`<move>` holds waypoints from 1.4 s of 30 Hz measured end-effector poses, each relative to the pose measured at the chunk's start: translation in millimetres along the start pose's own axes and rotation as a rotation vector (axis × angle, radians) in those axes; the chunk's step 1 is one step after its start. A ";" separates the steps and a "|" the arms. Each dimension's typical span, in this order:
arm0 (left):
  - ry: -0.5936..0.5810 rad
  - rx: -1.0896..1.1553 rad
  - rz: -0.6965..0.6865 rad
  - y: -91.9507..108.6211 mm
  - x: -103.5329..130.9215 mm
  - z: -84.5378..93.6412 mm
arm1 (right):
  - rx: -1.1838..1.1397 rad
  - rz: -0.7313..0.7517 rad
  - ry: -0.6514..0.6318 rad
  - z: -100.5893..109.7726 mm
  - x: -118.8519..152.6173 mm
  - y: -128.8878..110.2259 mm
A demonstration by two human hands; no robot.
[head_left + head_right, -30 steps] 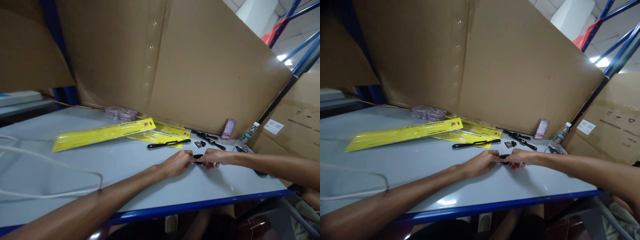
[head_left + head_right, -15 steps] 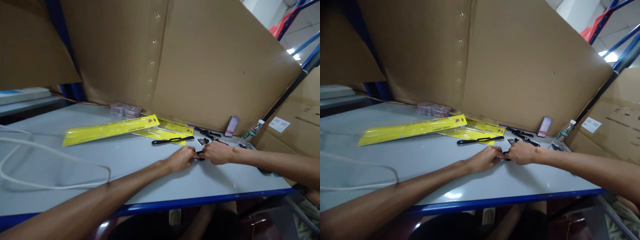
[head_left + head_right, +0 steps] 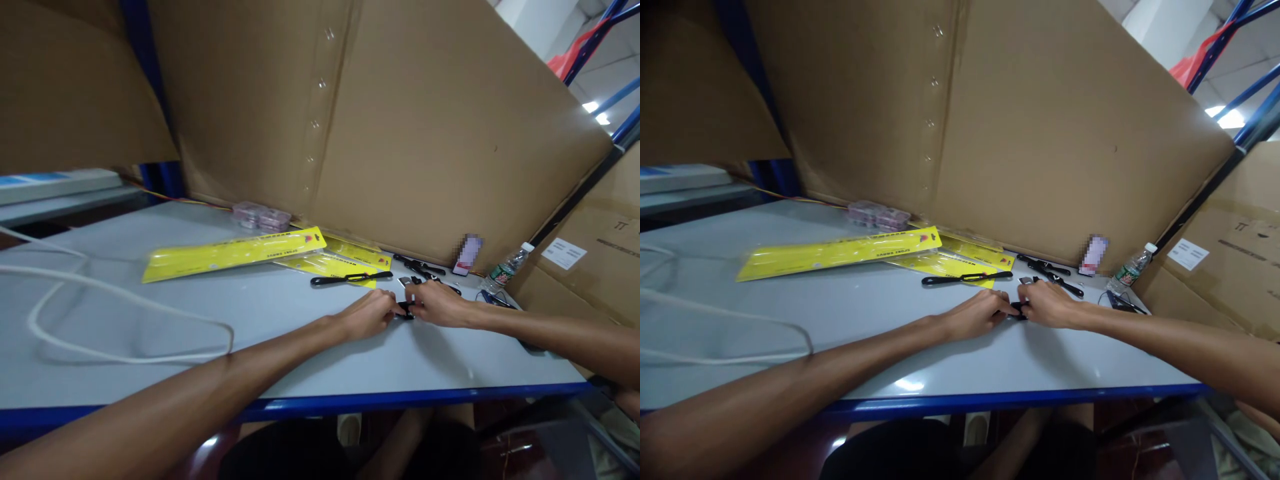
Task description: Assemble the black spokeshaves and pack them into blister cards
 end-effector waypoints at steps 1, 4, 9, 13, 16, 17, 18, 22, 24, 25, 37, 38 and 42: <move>-0.003 -0.009 0.001 -0.1 -0.2 -0.3 | -0.030 -0.080 -0.021 -2.0 -0.5 8.0; -0.003 -0.014 -0.004 -0.3 -0.5 -0.8 | -0.146 -0.151 -0.187 -23.2 0.7 15.6; 0.019 0.013 -0.008 -0.6 -0.5 1.1 | -0.088 0.200 0.039 -13.5 7.5 -8.6; 0.015 -0.004 -0.004 0.0 0.0 2.2 | -0.302 0.119 0.121 -13.9 6.7 8.7; 0.005 0.000 -0.002 -0.5 -0.5 1.2 | -0.427 -0.015 0.061 -26.1 0.1 21.0; 0.003 0.000 -0.004 -0.6 -0.8 0.7 | -0.441 -0.032 0.057 -28.1 -1.5 21.6; 0.002 0.001 -0.006 -0.8 -1.0 0.4 | -0.449 -0.038 0.059 -29.4 -2.7 21.1; 0.006 0.023 -0.003 -1.5 -0.9 1.2 | -0.381 0.065 0.129 -27.5 -0.9 10.6; 0.009 0.027 0.000 -1.1 0.0 2.7 | -0.269 0.183 0.185 -25.0 4.0 1.7; 0.010 0.025 0.006 -1.3 0.6 3.3 | -0.216 0.229 0.209 -24.8 6.6 -1.1; 0.071 -0.050 0.161 -23.4 5.0 6.5 | -0.031 0.426 0.350 -29.6 12.2 -2.2; 0.074 -0.068 0.149 -21.1 5.5 7.8 | -0.044 0.429 0.362 -29.7 11.9 -1.1; 0.078 -0.151 0.080 -8.0 7.7 12.9 | -0.086 0.465 0.385 -31.8 10.5 2.4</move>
Point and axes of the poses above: each hand's wrist, its own x-axis away from the middle knuckle, its own z-axis out of the back of the hand, y = z × x, the point moved 10 cm from there along -x, towards the middle knuckle, and after that the axes turned 2 degrees about z, right-handed, at the moved point
